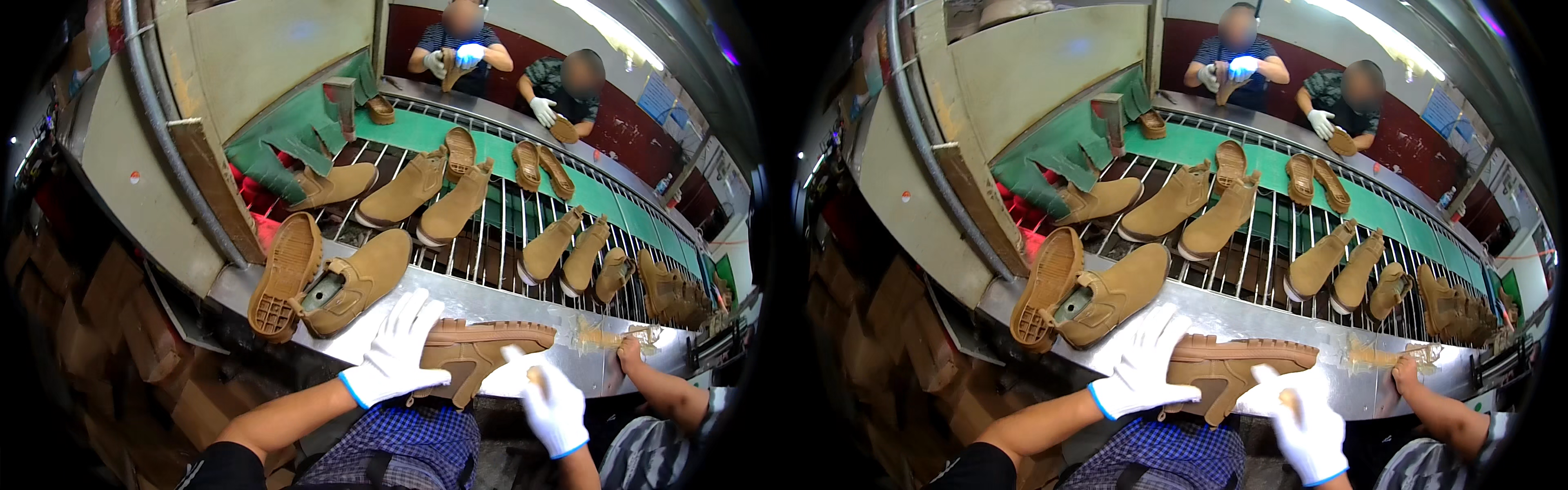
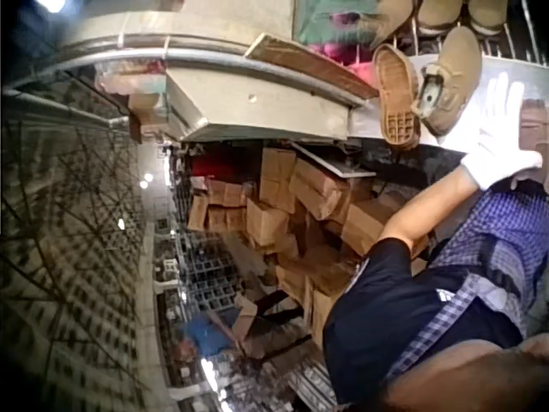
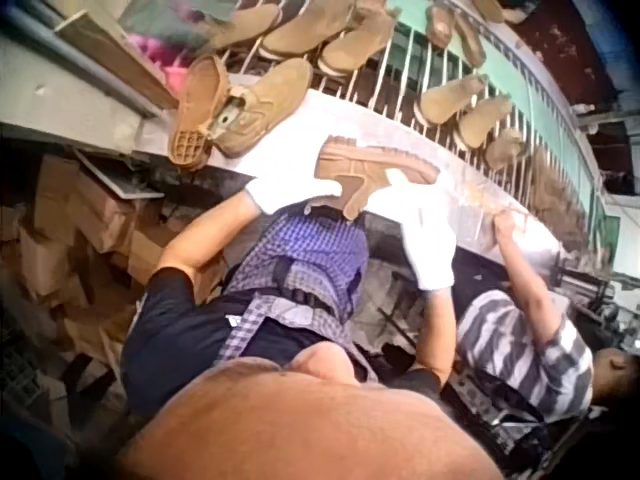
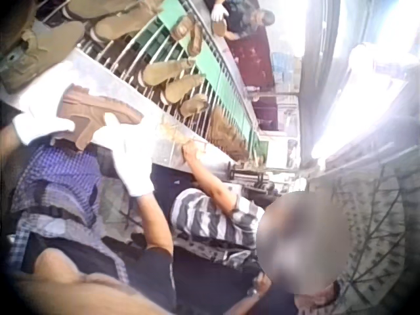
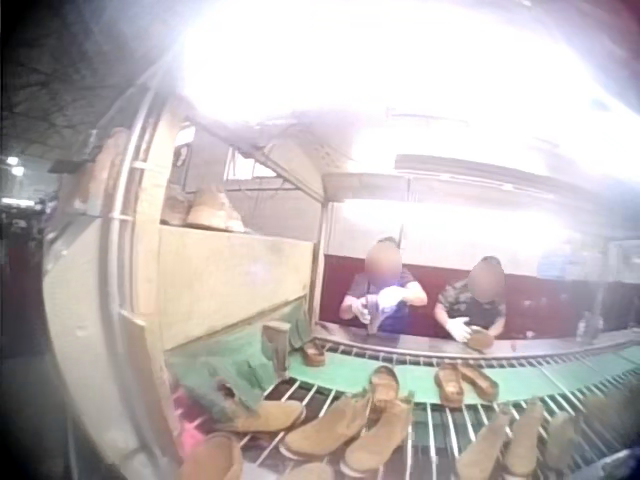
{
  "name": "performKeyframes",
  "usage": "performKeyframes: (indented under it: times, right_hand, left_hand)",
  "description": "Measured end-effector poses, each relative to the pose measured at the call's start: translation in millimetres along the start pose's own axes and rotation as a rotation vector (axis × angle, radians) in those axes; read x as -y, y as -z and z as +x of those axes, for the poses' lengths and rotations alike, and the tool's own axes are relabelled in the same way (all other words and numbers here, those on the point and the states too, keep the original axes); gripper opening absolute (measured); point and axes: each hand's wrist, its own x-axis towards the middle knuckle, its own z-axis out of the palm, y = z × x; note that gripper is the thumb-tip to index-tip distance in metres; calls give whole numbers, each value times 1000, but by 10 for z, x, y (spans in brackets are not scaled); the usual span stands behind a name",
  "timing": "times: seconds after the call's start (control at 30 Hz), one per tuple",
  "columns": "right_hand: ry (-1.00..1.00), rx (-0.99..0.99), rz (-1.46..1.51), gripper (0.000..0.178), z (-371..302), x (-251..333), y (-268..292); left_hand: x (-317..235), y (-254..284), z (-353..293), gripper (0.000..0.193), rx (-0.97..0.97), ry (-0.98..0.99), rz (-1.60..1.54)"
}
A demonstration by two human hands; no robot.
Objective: The person picks up a shoe sole and a boot upper from a workspace, aligns the sole with the bottom of the boot, and presses them together by hand while using a tool to clean or trim the edges.
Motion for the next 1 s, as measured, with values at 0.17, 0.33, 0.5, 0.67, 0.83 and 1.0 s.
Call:
performKeyframes:
  times: [0.17,0.33,0.5,0.67,0.83,1.0]
  right_hand:
    - [119,323,-68,36,419,615,-339]
    - [-158,536,479,49,523,566,-594]
    - [-149,360,-181,48,627,272,31]
    - [-348,381,126,50,270,-8,268]
    - [-197,263,23,53,11,-45,282]
    - [87,112,-187,44,193,-134,19]
  left_hand:
    - [47,43,411,99,291,-21,-201]
    - [128,-123,314,87,100,-102,-207]
    - [132,-119,289,85,93,-160,-186]
    - [108,-258,185,64,-7,-288,-32]
    - [15,-150,242,55,-11,-419,68]
    - [-344,106,807,51,166,-367,-72]
